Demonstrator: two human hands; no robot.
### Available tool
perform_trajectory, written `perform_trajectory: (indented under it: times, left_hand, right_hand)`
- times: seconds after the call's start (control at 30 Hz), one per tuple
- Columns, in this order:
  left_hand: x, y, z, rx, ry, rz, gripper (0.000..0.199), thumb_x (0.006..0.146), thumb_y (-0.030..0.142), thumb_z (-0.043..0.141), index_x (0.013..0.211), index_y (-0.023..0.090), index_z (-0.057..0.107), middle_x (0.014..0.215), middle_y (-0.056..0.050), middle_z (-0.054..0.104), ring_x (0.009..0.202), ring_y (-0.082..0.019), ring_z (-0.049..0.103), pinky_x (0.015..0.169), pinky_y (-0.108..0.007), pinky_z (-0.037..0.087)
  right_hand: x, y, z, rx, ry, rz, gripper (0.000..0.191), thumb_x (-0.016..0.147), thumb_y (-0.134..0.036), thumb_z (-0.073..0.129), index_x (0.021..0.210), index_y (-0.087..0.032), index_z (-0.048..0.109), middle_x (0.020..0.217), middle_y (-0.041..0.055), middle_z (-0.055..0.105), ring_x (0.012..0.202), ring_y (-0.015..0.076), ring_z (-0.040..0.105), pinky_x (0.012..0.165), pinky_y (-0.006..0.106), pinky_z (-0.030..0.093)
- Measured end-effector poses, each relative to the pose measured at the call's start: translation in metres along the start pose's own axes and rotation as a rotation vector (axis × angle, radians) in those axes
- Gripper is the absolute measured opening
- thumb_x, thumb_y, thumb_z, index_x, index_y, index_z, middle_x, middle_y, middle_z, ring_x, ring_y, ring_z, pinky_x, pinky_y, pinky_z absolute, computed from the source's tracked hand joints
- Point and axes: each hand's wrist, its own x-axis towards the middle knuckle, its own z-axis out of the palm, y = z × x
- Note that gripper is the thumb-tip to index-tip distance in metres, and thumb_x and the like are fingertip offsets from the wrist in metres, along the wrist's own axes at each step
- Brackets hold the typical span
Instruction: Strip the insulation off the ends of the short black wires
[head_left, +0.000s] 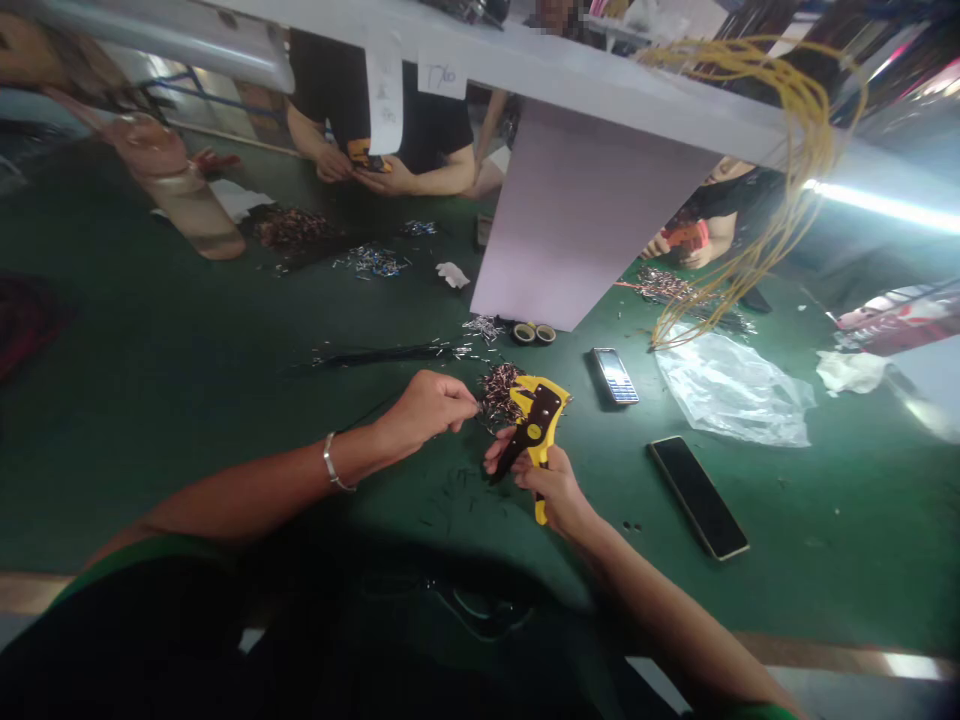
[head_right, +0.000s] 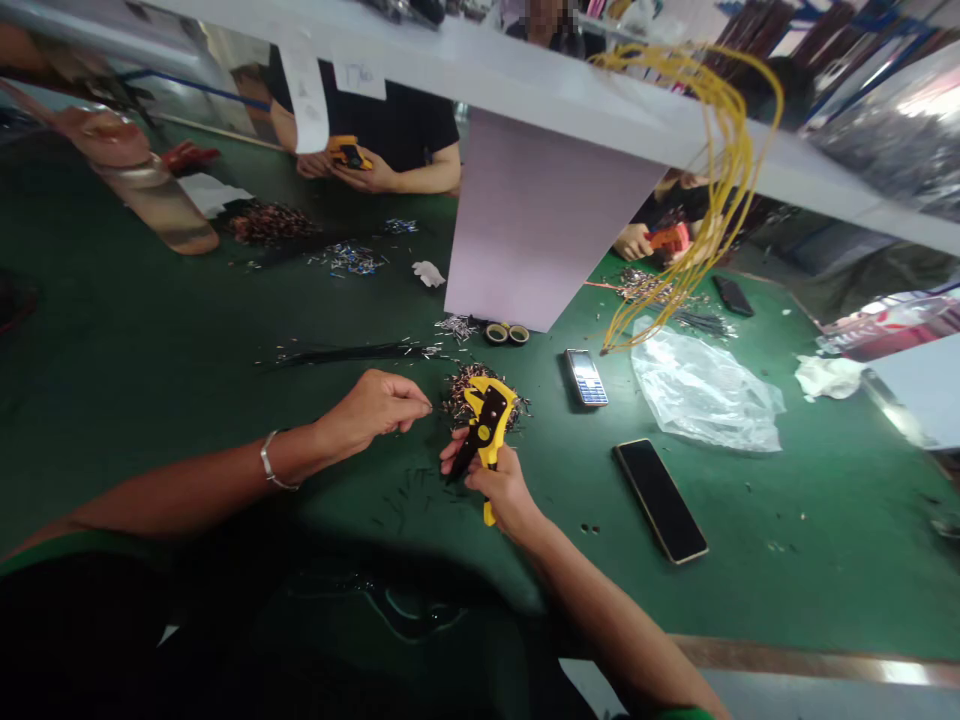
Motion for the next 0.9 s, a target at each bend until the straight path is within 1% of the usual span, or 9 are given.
perform_trajectory:
  times: [0.13, 0.27, 0.43, 0.6, 0.9]
  left_hand:
    - [-0.002, 0.0, 0.003, -0.035, -0.048, 0.01, 0.016, 0.066, 0.026, 0.063, 0.074, 0.013, 0.07, 0.046, 0.002, 0.052, 0.045, -0.007, 0.041, 0.049, -0.027, 0.027]
    - [-0.003, -0.001, 0.004, -0.066, -0.078, 0.032, 0.017, 0.066, 0.027, 0.064, 0.074, 0.013, 0.07, 0.049, 0.001, 0.052, 0.049, -0.009, 0.044, 0.053, -0.029, 0.032]
    - [-0.005, -0.002, 0.006, -0.086, -0.099, 0.018, 0.022, 0.066, 0.026, 0.063, 0.081, 0.012, 0.071, 0.053, 0.0, 0.055, 0.05, -0.009, 0.044, 0.052, -0.028, 0.032]
    - [-0.006, -0.001, 0.007, -0.088, -0.112, 0.031, 0.02, 0.067, 0.025, 0.062, 0.078, 0.011, 0.071, 0.052, 0.001, 0.053, 0.05, -0.009, 0.044, 0.051, -0.028, 0.032]
    - [-0.007, -0.005, 0.005, -0.044, -0.116, 0.069, 0.02, 0.069, 0.023, 0.061, 0.081, 0.012, 0.073, 0.052, 0.001, 0.055, 0.049, -0.008, 0.046, 0.051, -0.026, 0.033]
  right_hand:
    - [0.006, -0.001, 0.004, -0.035, 0.001, 0.001, 0.049, 0.053, -0.007, 0.055, 0.1, -0.018, 0.062, 0.087, 0.0027, 0.072, 0.075, 0.0198, 0.065, 0.075, 0.036, 0.049]
    - [0.01, 0.0, 0.005, -0.075, 0.007, -0.022, 0.048, 0.055, -0.008, 0.056, 0.101, -0.018, 0.062, 0.087, 0.0032, 0.071, 0.075, 0.0205, 0.065, 0.072, 0.035, 0.049]
    - [0.012, 0.002, 0.005, -0.078, -0.001, -0.051, 0.047, 0.057, -0.009, 0.056, 0.102, -0.018, 0.062, 0.087, 0.0027, 0.071, 0.076, 0.0199, 0.065, 0.074, 0.036, 0.05]
    - [0.015, 0.005, 0.004, -0.069, -0.002, -0.048, 0.043, 0.058, -0.01, 0.056, 0.1, -0.017, 0.062, 0.084, 0.0021, 0.071, 0.074, 0.0189, 0.067, 0.072, 0.034, 0.051]
    - [0.017, 0.004, 0.005, -0.141, 0.033, -0.065, 0.033, 0.064, -0.014, 0.06, 0.097, -0.017, 0.061, 0.078, 0.0005, 0.068, 0.068, 0.0174, 0.065, 0.071, 0.035, 0.051]
